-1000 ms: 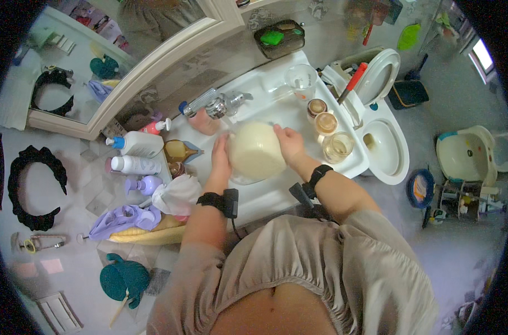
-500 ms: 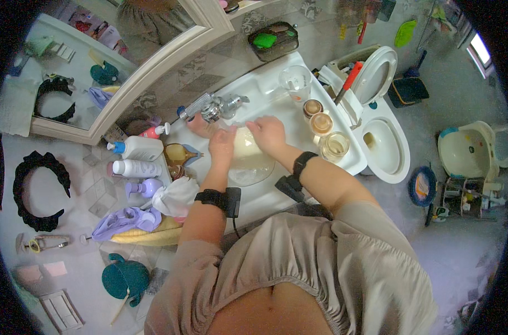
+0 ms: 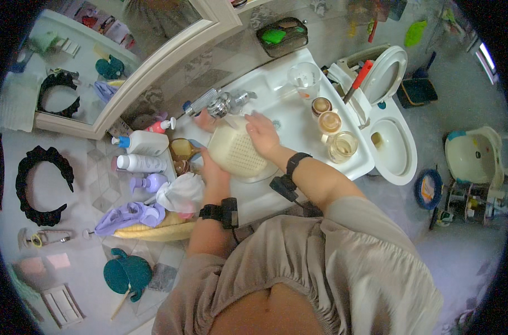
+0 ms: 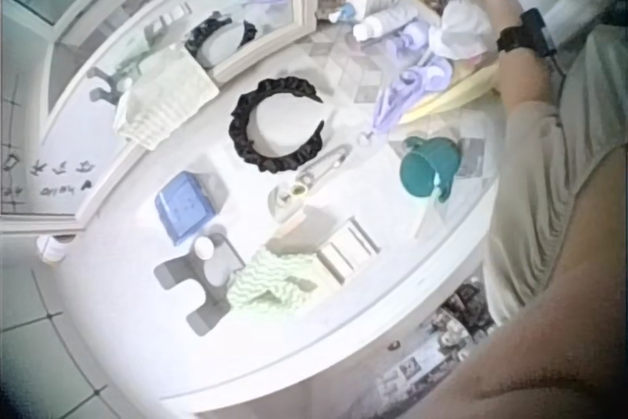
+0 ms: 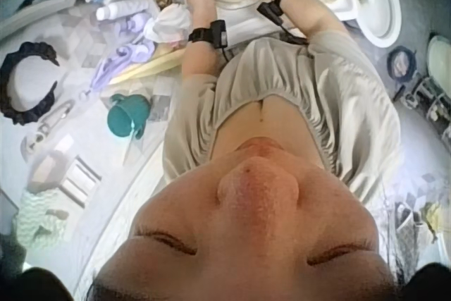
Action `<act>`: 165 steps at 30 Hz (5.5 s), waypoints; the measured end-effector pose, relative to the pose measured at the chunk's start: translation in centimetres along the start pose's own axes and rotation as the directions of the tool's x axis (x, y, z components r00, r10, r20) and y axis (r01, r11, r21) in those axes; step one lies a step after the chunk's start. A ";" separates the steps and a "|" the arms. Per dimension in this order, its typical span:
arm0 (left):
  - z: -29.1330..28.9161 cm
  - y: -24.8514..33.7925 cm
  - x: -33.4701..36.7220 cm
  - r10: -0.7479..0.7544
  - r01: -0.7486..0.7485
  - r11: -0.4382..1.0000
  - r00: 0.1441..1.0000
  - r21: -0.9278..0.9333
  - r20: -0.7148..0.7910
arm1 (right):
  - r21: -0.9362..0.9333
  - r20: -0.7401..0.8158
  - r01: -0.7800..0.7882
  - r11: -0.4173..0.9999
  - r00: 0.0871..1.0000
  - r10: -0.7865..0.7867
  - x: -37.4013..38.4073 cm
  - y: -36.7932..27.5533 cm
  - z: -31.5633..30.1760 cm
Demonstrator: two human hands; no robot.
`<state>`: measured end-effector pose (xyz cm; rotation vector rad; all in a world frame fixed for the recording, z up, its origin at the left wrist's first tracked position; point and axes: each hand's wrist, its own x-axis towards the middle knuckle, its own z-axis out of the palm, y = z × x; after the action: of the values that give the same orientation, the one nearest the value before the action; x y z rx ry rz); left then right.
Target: The person washes a colander and several small containers under a running faucet in a bathroom sink, then holds a clear bottle and a small brown bottle up to the water.
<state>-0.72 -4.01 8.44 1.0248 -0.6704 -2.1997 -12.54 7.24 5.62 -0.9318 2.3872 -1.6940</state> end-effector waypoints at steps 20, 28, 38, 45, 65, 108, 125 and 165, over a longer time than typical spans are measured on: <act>-4.3 -1.6 1.5 -0.622 0.524 0.751 0.766 0.403 0.162 | -0.070 0.530 0.624 0.779 0.685 -0.500 -2.8 -4.8 -9.0; 0.1 -2.9 -3.0 -0.191 0.003 0.851 0.934 0.525 0.303 | -0.598 0.721 0.658 0.458 0.691 -0.051 -3.2 1.0 -7.2; 0.9 0.5 -2.9 -0.055 -0.247 0.675 0.923 0.695 0.381 | -0.369 0.903 0.757 0.540 0.428 0.016 -2.1 4.3 -5.5; -0.8 1.0 -3.3 0.047 -0.199 0.562 0.977 0.803 0.209 | -0.709 0.660 0.616 0.344 0.751 0.014 -0.2 -0.7 -5.1; -0.2 3.9 -7.3 0.720 -0.534 -0.379 0.343 0.756 0.603 | -0.148 0.604 -0.956 0.251 0.114 0.789 -5.1 6.7 -2.2; 0.2 3.4 -8.5 0.757 -0.580 -0.297 0.342 0.759 0.557 | 0.298 0.950 -0.883 -0.364 0.238 0.201 -3.9 3.7 -2.4; -0.3 3.1 -7.4 0.758 -0.556 -0.328 0.328 0.763 0.564 | 0.161 0.289 -0.755 0.636 0.652 0.701 -5.0 1.7 -6.3; 0.8 2.5 -7.2 0.778 -0.591 -0.248 0.351 0.768 0.521 | -0.772 0.171 -0.009 0.636 0.960 0.222 0.2 -6.9 -10.3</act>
<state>3.12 -0.51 14.00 0.8181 -1.9838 -0.3911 -13.69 14.27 15.74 -0.9383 2.8958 -0.3858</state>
